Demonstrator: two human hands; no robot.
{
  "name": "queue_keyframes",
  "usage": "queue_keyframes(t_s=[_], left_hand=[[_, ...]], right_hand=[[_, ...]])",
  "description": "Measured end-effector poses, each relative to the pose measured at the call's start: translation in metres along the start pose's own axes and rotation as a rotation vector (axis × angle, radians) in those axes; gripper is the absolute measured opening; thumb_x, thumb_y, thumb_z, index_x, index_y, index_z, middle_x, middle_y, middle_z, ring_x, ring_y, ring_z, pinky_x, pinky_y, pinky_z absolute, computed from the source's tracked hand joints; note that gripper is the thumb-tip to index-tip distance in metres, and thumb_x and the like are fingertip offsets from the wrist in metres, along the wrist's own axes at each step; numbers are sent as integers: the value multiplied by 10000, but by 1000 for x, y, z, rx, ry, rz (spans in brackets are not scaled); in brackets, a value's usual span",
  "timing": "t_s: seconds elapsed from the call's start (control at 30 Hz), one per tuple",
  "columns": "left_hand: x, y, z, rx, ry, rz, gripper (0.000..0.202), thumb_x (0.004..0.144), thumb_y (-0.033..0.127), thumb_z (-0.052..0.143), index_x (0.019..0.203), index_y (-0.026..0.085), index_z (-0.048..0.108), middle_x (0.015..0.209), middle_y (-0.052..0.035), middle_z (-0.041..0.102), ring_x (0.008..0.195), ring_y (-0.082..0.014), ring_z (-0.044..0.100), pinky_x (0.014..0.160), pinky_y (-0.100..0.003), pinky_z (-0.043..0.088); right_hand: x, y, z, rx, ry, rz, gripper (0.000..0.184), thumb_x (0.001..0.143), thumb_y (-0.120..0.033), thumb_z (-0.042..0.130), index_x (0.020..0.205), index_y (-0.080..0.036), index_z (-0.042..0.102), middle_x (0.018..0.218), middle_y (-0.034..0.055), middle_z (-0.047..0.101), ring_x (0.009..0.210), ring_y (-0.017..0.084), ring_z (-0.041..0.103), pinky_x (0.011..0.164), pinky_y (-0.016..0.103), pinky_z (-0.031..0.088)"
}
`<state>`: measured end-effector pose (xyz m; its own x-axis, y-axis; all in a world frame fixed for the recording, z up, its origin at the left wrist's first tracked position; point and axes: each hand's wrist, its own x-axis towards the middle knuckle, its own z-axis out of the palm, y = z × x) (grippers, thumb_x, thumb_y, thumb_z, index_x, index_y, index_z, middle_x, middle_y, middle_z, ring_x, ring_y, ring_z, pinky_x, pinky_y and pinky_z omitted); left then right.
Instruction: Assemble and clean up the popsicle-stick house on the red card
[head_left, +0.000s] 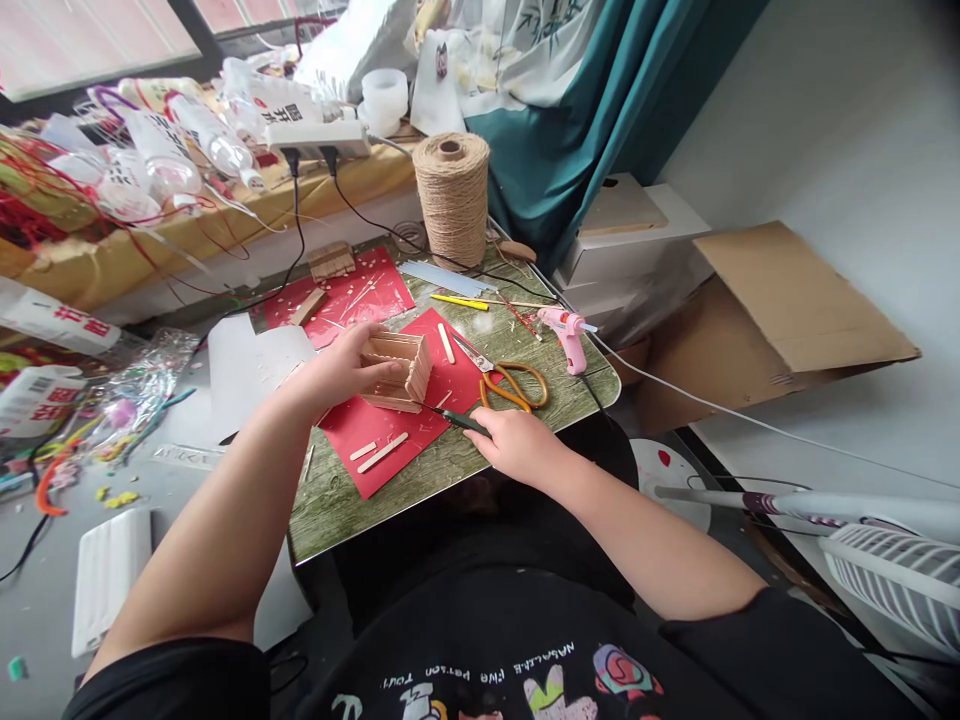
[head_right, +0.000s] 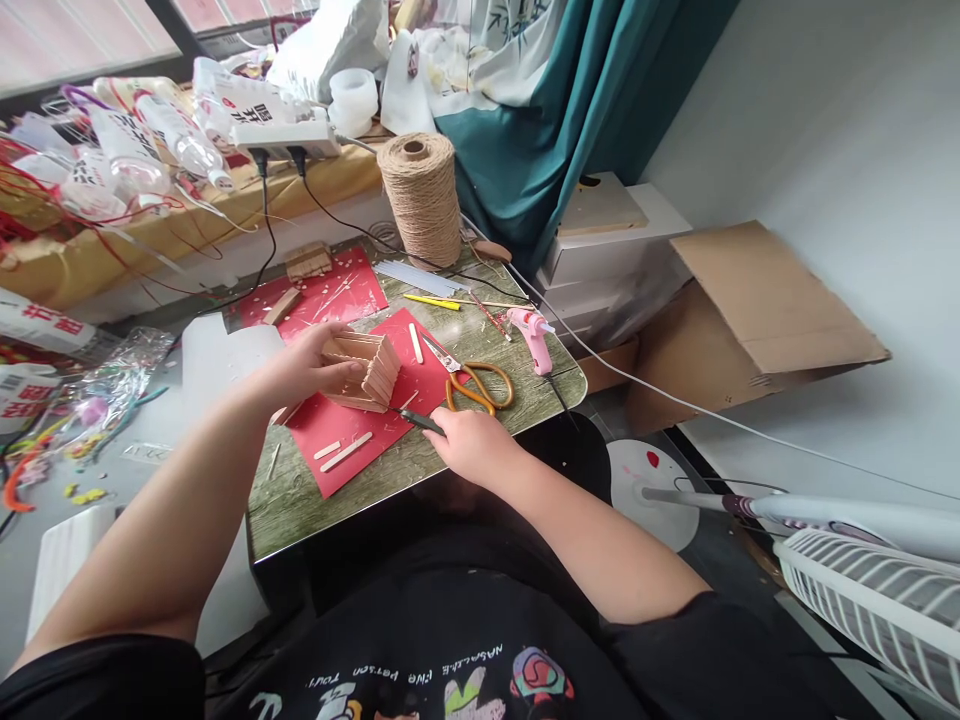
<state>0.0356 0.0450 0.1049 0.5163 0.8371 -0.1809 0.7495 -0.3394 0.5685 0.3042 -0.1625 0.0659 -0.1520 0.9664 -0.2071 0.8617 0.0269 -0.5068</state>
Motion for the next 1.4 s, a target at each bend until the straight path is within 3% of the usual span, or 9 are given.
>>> queue_keyframes(t_s=[0.2, 0.53, 0.73, 1.03, 1.4], left_hand=[[-1, 2, 0, 3, 14, -4, 734, 823, 557, 834, 1452, 272, 587, 1279, -101, 723, 1194, -341, 686, 926, -458, 599], [0, 2, 0, 12, -12, -24, 734, 839, 672, 802, 1433, 306, 574, 1352, -106, 697, 1170, -336, 707, 917, -473, 592], [1, 1, 0, -19, -33, -33, 767, 823, 663, 815, 1447, 290, 570, 1346, -112, 702, 1131, -328, 722, 863, -442, 605], [3, -6, 1, 37, -7, -35, 805, 829, 666, 799, 1497, 302, 537, 1371, -123, 693, 1184, -351, 709, 962, -498, 588], [2, 3, 1, 59, -3, -35, 756, 836, 680, 790, 1448, 300, 562, 1365, -115, 684, 1201, -371, 692, 943, -493, 600]], right_hand=[[0, 5, 0, 27, 21, -7, 244, 1112, -419, 554, 1130, -226, 704, 921, 54, 802, 856, 214, 744, 694, 272, 360], [2, 1, -6, -25, -33, -1, 281, 1122, -435, 524, 1168, -230, 710, 943, 54, 807, 889, 225, 746, 690, 274, 358], [2, 2, -5, -30, -20, -25, 284, 1123, -436, 520, 1184, -236, 712, 941, 48, 807, 871, 227, 744, 682, 284, 347], [5, -10, -8, -86, -21, -12, 275, 1131, -444, 508, 1159, -232, 681, 951, 63, 816, 887, 244, 763, 678, 302, 336], [13, -19, -5, -144, -126, 37, 310, 1148, -460, 460, 1178, -196, 620, 941, 93, 816, 859, 286, 803, 647, 307, 398]])
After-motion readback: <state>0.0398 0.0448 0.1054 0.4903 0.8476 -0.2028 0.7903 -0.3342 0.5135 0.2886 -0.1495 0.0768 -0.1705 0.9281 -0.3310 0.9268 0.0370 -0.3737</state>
